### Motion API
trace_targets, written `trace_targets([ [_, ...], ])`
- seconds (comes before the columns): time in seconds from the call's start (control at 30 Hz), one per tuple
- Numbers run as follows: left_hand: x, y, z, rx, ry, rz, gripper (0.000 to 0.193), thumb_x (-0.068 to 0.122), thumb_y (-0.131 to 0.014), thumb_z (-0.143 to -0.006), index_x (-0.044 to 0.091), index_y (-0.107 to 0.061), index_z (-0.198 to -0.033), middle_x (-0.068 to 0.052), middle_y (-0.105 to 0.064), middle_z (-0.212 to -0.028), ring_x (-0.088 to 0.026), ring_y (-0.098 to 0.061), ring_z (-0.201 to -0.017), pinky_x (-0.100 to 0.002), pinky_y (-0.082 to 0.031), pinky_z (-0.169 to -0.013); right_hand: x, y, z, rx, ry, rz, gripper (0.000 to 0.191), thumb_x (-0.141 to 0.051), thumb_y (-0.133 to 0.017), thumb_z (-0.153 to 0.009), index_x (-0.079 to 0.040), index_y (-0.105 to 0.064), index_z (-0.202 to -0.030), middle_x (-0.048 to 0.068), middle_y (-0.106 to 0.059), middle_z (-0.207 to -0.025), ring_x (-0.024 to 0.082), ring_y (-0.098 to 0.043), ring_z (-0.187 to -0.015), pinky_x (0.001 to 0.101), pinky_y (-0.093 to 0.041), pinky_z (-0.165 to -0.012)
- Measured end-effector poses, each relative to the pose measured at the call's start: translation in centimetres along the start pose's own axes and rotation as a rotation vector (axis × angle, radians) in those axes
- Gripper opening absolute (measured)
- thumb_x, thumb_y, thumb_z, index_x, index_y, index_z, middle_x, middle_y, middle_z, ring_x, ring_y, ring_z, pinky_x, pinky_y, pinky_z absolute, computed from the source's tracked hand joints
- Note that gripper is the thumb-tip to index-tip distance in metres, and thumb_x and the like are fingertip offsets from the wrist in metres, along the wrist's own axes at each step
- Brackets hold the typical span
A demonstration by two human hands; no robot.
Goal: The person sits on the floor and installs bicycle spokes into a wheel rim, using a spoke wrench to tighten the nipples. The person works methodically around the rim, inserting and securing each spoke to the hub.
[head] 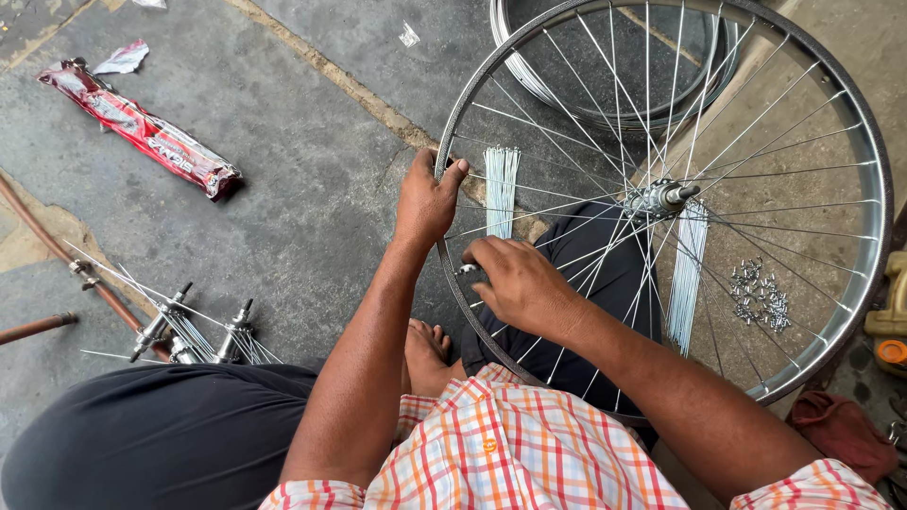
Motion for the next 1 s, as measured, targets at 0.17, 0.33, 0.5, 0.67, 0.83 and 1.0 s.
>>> trace_targets([
  [0.17, -0.8, -0.5, -0.1, -0.03, 0.098, -0.028, 0.037, 0.041, -0.069, -0.094, 0.006, -0.064, -0.105, -0.013, -0.071, -0.086, -0.026, -0.07, -0.081, -0.044, -0.054, -0.075, 1.3, -0.9, -0.4, -0.092, -0.111, 0.041, 0.038, -0.019, -0.081, -0.085, -0.003, -0.058, -0.11, 0.012, -0.064, -0.101, 0.027, -0.072, -0.086, 0.0427, -0.058, -0.078],
  [0.33, -0.4, -0.4, -0.1, -0.036, 0.094, -0.041, 0.038, 0.041, -0.069, -0.095, 0.005, -0.064, -0.104, -0.013, -0.071, -0.086, -0.026, -0.07, -0.081, -0.044, -0.054, -0.075, 2.8, -4.3, -1.6, -0.399, -0.214, 0.32, 0.02, -0.015, -0.073, -0.096, -0.008, -0.06, -0.109, 0.011, -0.068, -0.095, 0.03, -0.072, -0.089, 0.0448, -0.059, -0.084],
  [0.5, -1.1, -0.6, 0.0, -0.059, 0.152, -0.041, 0.041, 0.045, -0.066, -0.095, 0.006, -0.062, -0.108, -0.013, -0.071, -0.086, -0.025, -0.071, -0.079, -0.045, -0.056, -0.073, 0.5, -0.9, -0.7, -0.086, 0.041, 0.103, 0.046, -0.021, -0.084, -0.079, -0.005, -0.053, -0.11, 0.015, -0.066, -0.097, 0.032, -0.072, -0.085, 0.0473, -0.056, -0.079],
  [0.67, -0.7, -1.1, -0.1, -0.074, 0.117, -0.043, 0.04, 0.044, -0.066, -0.097, 0.005, -0.064, -0.108, -0.013, -0.072, -0.09, -0.025, -0.072, -0.084, -0.045, -0.057, -0.075, 2.0, -0.8, 0.0, -0.043, -0.111, 0.026, 0.049, -0.021, -0.082, -0.084, -0.004, -0.051, -0.118, 0.015, -0.066, -0.097, 0.031, -0.072, -0.083, 0.0442, -0.057, -0.075],
  [0.83, -0.1, -0.5, -0.5, -0.039, 0.072, -0.06, 0.041, 0.044, -0.067, -0.097, 0.005, -0.065, -0.109, -0.014, -0.073, -0.093, -0.025, -0.072, -0.086, -0.045, -0.056, -0.077, 3.4, -4.1, -1.4, -0.36, -0.258, 0.249, 0.029, -0.016, -0.079, -0.089, -0.011, -0.059, -0.109, 0.012, -0.071, -0.093, 0.03, -0.073, -0.089, 0.045, -0.058, -0.082],
  [1.0, -0.6, -0.5, -0.2, -0.054, 0.113, -0.049, 0.039, 0.042, -0.067, -0.096, 0.004, -0.065, -0.106, -0.015, -0.072, -0.089, -0.027, -0.071, -0.083, -0.045, -0.055, -0.076, 0.1, 0.3, -0.9, -0.047, 0.004, -0.009, 0.042, -0.017, -0.085, -0.077, -0.005, -0.055, -0.104, 0.013, -0.064, -0.093, 0.03, -0.072, -0.081, 0.0457, -0.058, -0.073],
])
Point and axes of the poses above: each hand's wrist, its own z-axis away from the middle knuckle, its own y-axis out of the back of the hand, x = y × z, the point moved 10 cm from there along -z, towards the middle knuckle
